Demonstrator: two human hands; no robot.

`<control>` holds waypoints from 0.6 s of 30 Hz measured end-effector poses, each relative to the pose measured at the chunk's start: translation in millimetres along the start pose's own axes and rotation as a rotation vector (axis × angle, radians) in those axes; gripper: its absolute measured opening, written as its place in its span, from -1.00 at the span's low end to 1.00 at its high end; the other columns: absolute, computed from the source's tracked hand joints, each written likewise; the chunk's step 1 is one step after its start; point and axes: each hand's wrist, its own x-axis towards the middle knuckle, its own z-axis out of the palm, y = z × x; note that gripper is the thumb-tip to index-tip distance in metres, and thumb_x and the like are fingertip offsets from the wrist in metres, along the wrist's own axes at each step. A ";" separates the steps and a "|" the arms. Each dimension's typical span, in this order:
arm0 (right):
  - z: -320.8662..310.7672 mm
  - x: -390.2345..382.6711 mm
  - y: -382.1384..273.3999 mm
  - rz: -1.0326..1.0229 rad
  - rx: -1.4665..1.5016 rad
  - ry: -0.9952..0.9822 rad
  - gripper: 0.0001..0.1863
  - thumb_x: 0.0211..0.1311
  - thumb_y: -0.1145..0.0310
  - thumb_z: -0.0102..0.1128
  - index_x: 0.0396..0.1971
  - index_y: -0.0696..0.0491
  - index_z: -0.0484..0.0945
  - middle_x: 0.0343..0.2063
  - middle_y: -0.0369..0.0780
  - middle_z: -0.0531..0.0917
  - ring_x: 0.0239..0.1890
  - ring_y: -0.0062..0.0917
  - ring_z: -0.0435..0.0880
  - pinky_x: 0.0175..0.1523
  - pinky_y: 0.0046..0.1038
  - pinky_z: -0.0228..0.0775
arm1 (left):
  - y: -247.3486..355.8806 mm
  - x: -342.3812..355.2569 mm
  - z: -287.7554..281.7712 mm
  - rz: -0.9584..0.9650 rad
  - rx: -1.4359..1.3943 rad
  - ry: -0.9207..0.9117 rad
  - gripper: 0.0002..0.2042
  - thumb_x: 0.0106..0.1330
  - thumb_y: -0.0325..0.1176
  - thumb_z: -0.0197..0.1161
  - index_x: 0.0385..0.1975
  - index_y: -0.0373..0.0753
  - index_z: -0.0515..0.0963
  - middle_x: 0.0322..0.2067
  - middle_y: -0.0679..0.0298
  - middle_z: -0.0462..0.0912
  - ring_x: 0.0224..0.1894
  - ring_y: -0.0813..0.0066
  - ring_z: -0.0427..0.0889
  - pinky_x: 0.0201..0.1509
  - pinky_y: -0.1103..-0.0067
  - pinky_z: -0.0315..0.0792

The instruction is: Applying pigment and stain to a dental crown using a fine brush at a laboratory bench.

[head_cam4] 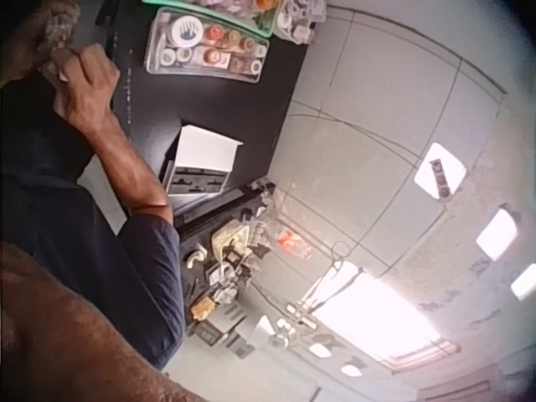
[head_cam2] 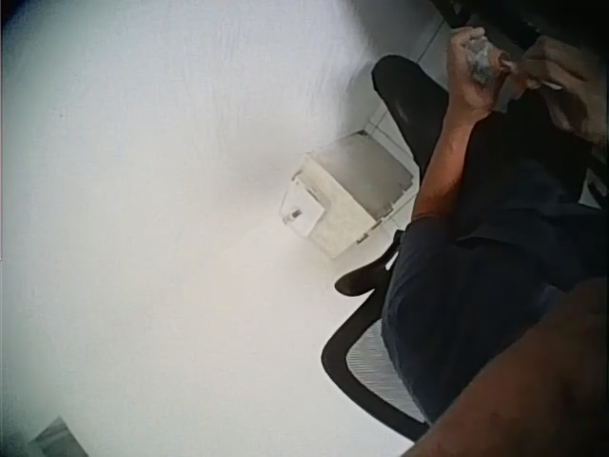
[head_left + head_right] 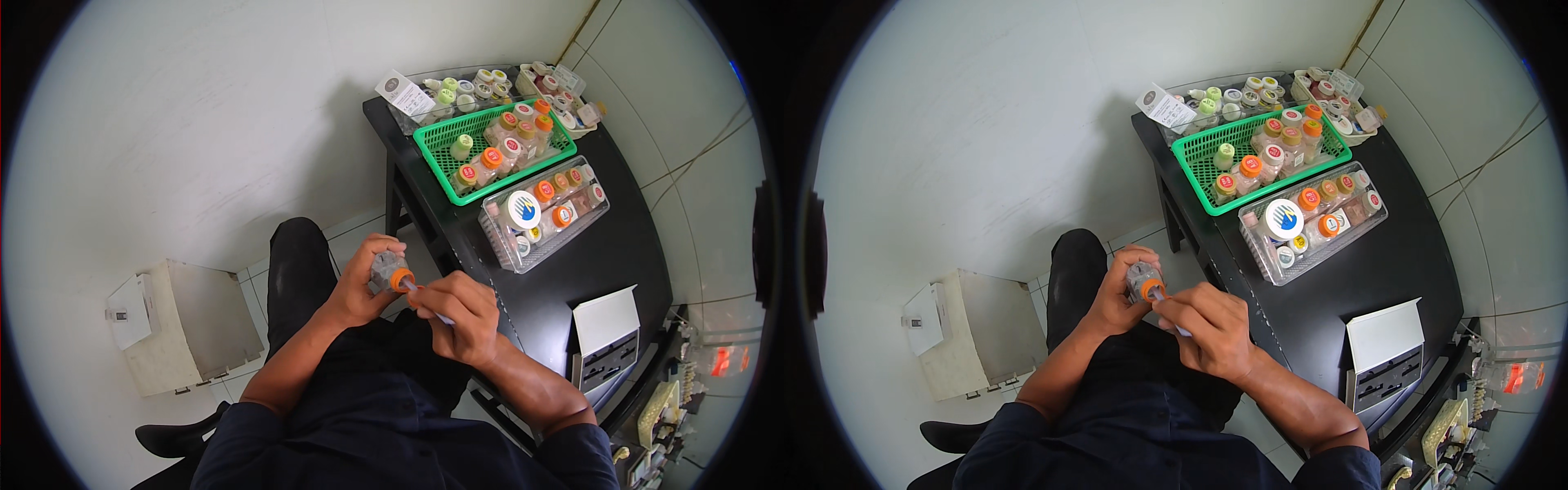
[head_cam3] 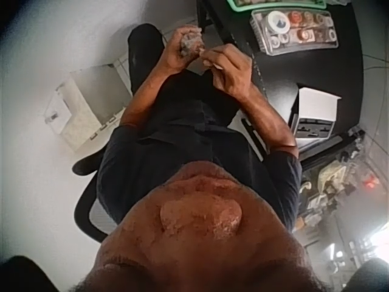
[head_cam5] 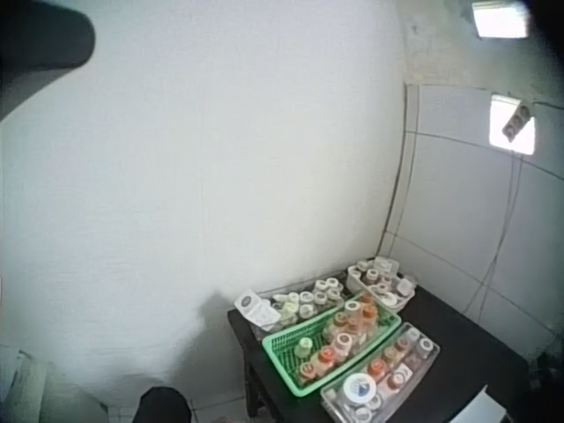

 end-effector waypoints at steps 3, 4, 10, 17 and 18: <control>-0.7 -2.5 -2.1 -0.005 -0.002 0.030 -0.57 -0.05 0.64 0.50 -0.08 0.10 0.75 -0.30 -0.22 0.73 -0.39 -0.36 0.71 -0.36 -0.36 0.51 | 11.7 2.8 -1.5 0.023 0.022 -0.011 -0.39 0.29 -0.72 0.43 0.34 -0.22 0.43 0.13 0.13 0.46 0.09 0.40 0.65 0.15 0.47 0.59; -0.8 -3.2 -2.7 -0.028 0.012 0.067 -0.56 -0.05 0.64 0.51 -0.07 0.10 0.76 -0.30 -0.22 0.73 -0.37 -0.36 0.71 -0.36 -0.36 0.51 | 13.2 3.7 -2.0 0.058 0.025 -0.014 -0.39 0.30 -0.71 0.42 0.35 -0.23 0.45 0.14 0.14 0.45 0.06 0.40 0.66 0.16 0.47 0.60; -1.6 1.9 -6.8 -0.024 -0.059 -0.003 -0.57 -0.04 0.64 0.51 -0.07 0.09 0.78 -0.29 -0.24 0.73 -0.38 -0.37 0.68 -0.35 -0.35 0.51 | 5.6 5.6 0.0 0.076 -0.017 0.076 -0.50 0.28 -0.61 0.52 0.21 -0.22 0.56 0.20 0.11 0.54 0.19 0.26 0.70 0.25 0.39 0.61; 4.1 -0.5 -4.5 0.006 0.031 -0.052 -0.59 -0.02 0.62 0.48 -0.07 0.09 0.77 -0.31 -0.26 0.72 -0.38 -0.38 0.67 -0.33 -0.37 0.54 | -4.2 5.8 4.3 0.094 -0.037 0.082 -0.59 0.30 -0.53 0.57 0.10 -0.22 0.59 0.19 0.13 0.55 0.14 0.28 0.75 0.22 0.41 0.65; 5.2 -1.9 -4.6 0.014 -0.006 -0.040 -0.59 -0.04 0.62 0.46 -0.09 0.09 0.77 -0.29 -0.26 0.72 -0.37 -0.38 0.68 -0.32 -0.38 0.55 | -5.2 4.3 4.1 0.066 -0.042 0.049 -0.58 0.29 -0.55 0.56 0.10 -0.21 0.57 0.20 0.13 0.53 0.12 0.28 0.75 0.20 0.41 0.65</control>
